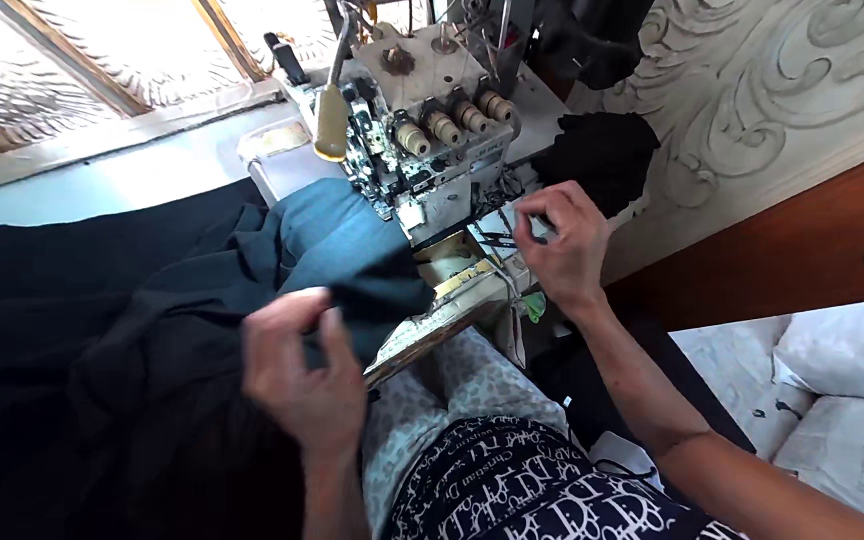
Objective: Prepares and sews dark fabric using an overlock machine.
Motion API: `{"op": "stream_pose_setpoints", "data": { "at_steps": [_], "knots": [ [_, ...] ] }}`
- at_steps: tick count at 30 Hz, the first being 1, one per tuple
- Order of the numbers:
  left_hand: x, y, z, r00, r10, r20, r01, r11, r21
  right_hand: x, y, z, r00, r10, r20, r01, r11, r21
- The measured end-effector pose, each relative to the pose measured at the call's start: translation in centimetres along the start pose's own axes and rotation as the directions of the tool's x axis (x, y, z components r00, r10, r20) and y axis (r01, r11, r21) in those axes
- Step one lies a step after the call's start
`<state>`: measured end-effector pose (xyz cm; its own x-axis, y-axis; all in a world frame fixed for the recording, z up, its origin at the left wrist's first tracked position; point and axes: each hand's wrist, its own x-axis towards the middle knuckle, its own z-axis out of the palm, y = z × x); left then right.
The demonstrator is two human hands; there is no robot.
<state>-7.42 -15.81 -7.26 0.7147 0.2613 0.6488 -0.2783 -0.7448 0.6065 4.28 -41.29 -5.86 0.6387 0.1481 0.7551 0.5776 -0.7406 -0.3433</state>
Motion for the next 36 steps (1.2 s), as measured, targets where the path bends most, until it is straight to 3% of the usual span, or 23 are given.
{"op": "stream_pose_setpoints", "data": {
  "at_steps": [2,5,8,12,15,19,22,27,30,32,36],
  "knots": [
    [0.3,2.3,2.6,0.993,-0.079,0.087,0.107,0.912,-0.396,-0.2,-3.6,-0.2,0.993,-0.121,-0.005,0.121,0.991,0.061],
    [0.7,4.3,5.6,0.94,-0.238,0.244,0.339,0.57,-0.748,-0.5,-6.4,0.8,0.972,-0.225,-0.063,0.23,0.97,0.076],
    [1.0,5.6,6.5,0.906,-0.298,0.299,0.392,0.328,-0.86,-1.1,-7.5,1.3,0.964,-0.258,-0.063,0.263,0.962,0.074],
    [1.2,6.7,6.5,0.841,-0.438,0.318,0.438,0.206,-0.875,-1.4,-8.0,1.6,0.969,-0.235,-0.07,0.241,0.966,0.09],
    [1.3,6.4,6.2,0.792,-0.492,0.362,0.475,0.125,-0.871,-1.3,-8.1,1.1,0.987,-0.159,0.029,0.145,0.952,0.269],
    [1.3,5.4,5.1,0.752,-0.535,0.385,0.539,0.162,-0.827,-1.0,-7.0,0.3,0.962,0.028,0.271,-0.169,0.84,0.516],
    [1.2,5.1,4.6,0.744,-0.555,0.372,0.572,0.241,-0.784,-1.2,-6.6,-0.3,0.929,0.058,0.365,-0.266,0.791,0.55],
    [0.6,4.3,4.7,0.884,-0.371,0.284,0.455,0.547,-0.703,-1.4,-6.9,-0.4,0.835,0.026,0.55,-0.36,0.781,0.511],
    [0.5,4.1,4.5,0.924,-0.259,0.281,0.381,0.672,-0.635,-1.4,-7.1,-0.2,0.776,0.085,0.625,-0.467,0.743,0.479],
    [0.4,4.0,4.5,0.928,-0.253,0.274,0.372,0.669,-0.644,-1.8,-6.9,-0.3,0.753,0.103,0.649,-0.551,0.637,0.539],
    [0.0,4.1,4.6,0.887,-0.343,0.31,0.455,0.524,-0.72,-2.5,-7.0,0.5,0.735,0.185,0.652,-0.66,0.414,0.627]
  ]
}}
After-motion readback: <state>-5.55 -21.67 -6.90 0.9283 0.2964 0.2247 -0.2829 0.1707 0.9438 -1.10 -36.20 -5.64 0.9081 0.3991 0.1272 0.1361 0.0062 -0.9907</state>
